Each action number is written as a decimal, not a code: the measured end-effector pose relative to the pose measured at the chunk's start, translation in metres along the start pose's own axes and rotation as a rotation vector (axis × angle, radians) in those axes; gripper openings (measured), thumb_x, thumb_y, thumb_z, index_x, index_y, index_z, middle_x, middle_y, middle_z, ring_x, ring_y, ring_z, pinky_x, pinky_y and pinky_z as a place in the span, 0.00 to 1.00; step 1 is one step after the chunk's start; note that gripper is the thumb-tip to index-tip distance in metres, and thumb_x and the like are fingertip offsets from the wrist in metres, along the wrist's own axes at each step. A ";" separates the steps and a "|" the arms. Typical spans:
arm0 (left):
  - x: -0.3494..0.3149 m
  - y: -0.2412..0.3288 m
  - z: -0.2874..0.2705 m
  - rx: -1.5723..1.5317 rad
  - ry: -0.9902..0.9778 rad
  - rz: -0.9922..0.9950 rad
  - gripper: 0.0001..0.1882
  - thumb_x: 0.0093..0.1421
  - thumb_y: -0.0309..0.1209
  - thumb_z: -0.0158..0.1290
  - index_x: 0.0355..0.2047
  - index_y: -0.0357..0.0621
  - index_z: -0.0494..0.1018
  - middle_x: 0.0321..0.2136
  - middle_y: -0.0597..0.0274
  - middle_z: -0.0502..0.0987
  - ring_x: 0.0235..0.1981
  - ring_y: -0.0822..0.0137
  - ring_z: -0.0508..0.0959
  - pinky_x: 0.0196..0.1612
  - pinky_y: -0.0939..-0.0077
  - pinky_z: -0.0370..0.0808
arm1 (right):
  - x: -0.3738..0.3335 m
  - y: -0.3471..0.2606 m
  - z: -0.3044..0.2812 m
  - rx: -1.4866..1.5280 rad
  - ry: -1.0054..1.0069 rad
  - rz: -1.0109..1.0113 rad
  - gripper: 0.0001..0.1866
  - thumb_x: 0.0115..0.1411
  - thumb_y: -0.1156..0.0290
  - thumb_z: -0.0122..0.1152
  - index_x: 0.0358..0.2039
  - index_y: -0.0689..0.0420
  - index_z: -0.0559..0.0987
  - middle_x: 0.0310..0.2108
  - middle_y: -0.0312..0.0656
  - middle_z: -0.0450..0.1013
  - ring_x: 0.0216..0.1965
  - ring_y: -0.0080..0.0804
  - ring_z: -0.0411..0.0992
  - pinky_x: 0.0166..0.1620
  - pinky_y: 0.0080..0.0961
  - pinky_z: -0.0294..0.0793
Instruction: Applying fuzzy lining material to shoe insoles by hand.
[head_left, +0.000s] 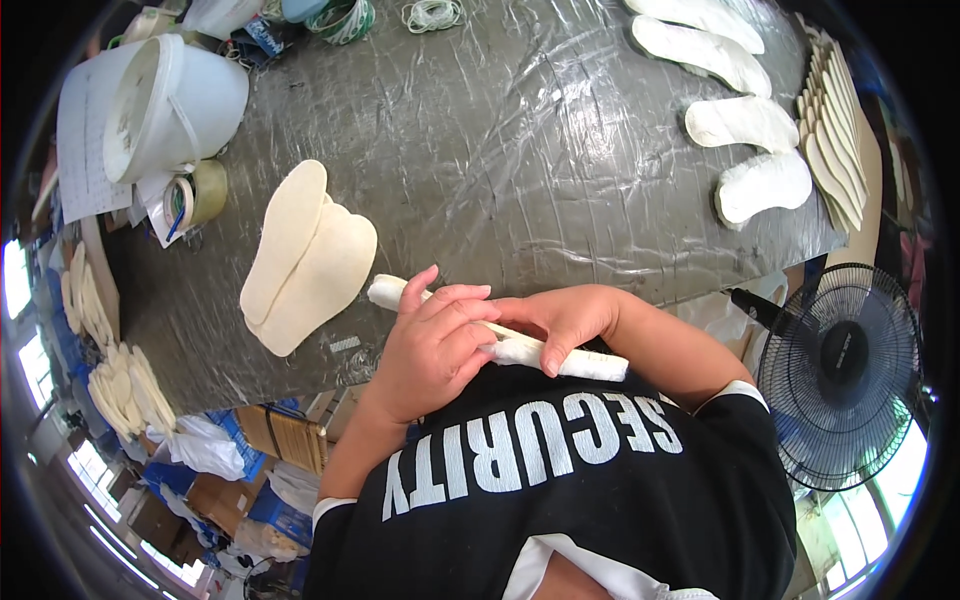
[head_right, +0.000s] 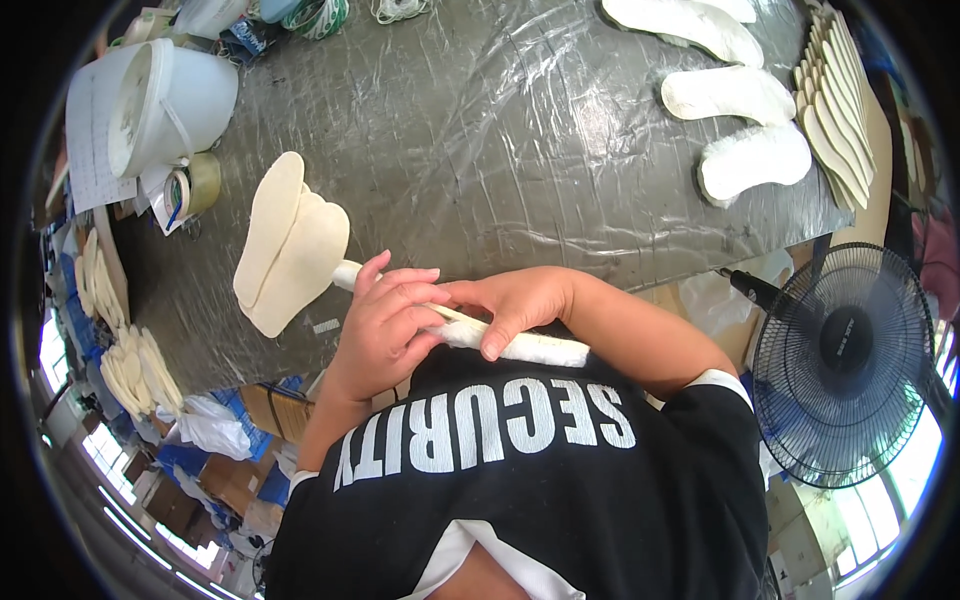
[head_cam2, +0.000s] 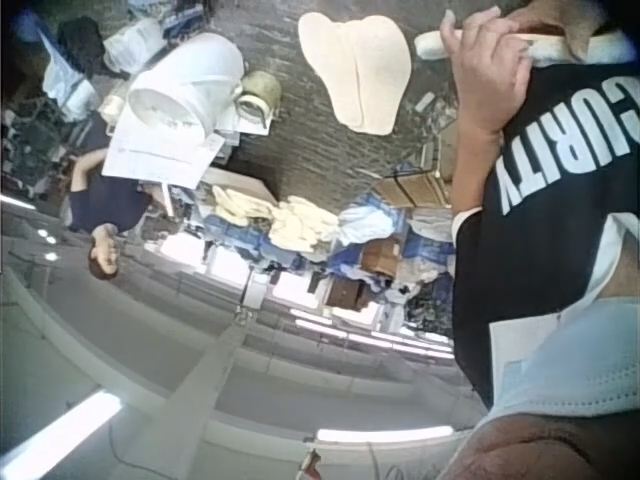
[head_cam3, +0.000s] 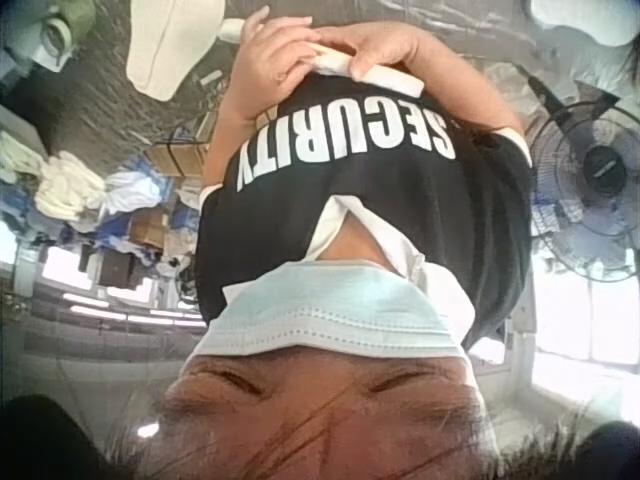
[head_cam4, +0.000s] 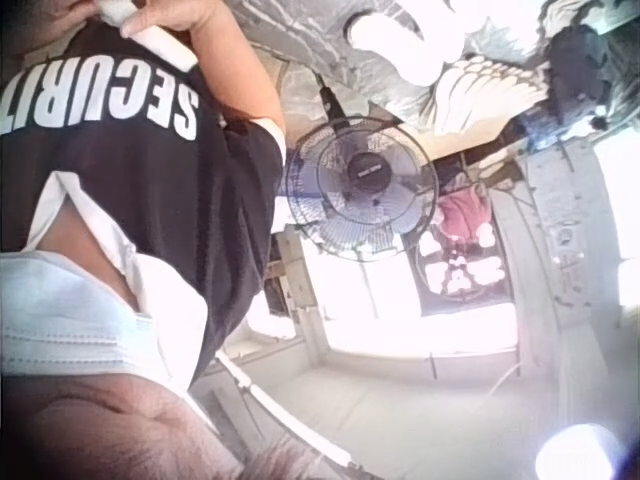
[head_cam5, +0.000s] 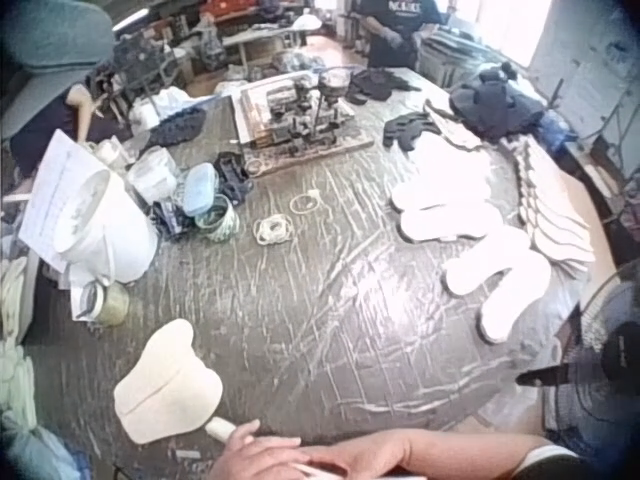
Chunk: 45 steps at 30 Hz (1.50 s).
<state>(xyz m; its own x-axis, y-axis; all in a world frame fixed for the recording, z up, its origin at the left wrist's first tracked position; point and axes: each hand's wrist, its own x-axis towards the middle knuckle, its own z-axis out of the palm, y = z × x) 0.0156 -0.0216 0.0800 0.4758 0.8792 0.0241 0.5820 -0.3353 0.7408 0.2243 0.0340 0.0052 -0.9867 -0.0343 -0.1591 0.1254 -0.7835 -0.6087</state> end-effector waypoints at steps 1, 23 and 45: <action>0.000 0.000 0.001 -0.006 0.005 0.000 0.09 0.43 0.25 0.62 0.26 0.48 0.74 0.38 0.69 0.78 0.48 0.62 0.76 0.60 0.47 0.58 | -0.001 0.002 -0.001 -0.027 0.005 0.005 0.65 0.34 0.47 0.80 0.66 0.62 0.54 0.60 0.47 0.61 0.62 0.36 0.58 0.63 0.32 0.55; -0.005 -0.015 0.021 0.116 0.111 -0.039 0.12 0.44 0.23 0.60 0.31 0.44 0.73 0.35 0.63 0.76 0.37 0.61 0.76 0.52 0.54 0.64 | -0.005 -0.026 0.031 -1.418 0.698 0.130 0.13 0.47 0.71 0.65 0.36 0.52 0.82 0.25 0.42 0.78 0.28 0.43 0.76 0.34 0.38 0.74; -0.003 -0.018 0.028 0.091 0.169 -0.048 0.08 0.46 0.21 0.58 0.25 0.44 0.70 0.30 0.64 0.77 0.32 0.61 0.76 0.43 0.62 0.66 | -0.007 -0.012 0.037 -1.513 0.778 0.083 0.15 0.46 0.66 0.67 0.36 0.53 0.81 0.25 0.43 0.77 0.28 0.43 0.76 0.33 0.37 0.74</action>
<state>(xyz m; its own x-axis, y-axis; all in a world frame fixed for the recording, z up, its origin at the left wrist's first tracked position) 0.0221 -0.0279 0.0478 0.3330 0.9366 0.1088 0.6622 -0.3144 0.6802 0.2253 0.0208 0.0428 -0.7504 0.6071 -0.2614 0.6028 0.4662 -0.6475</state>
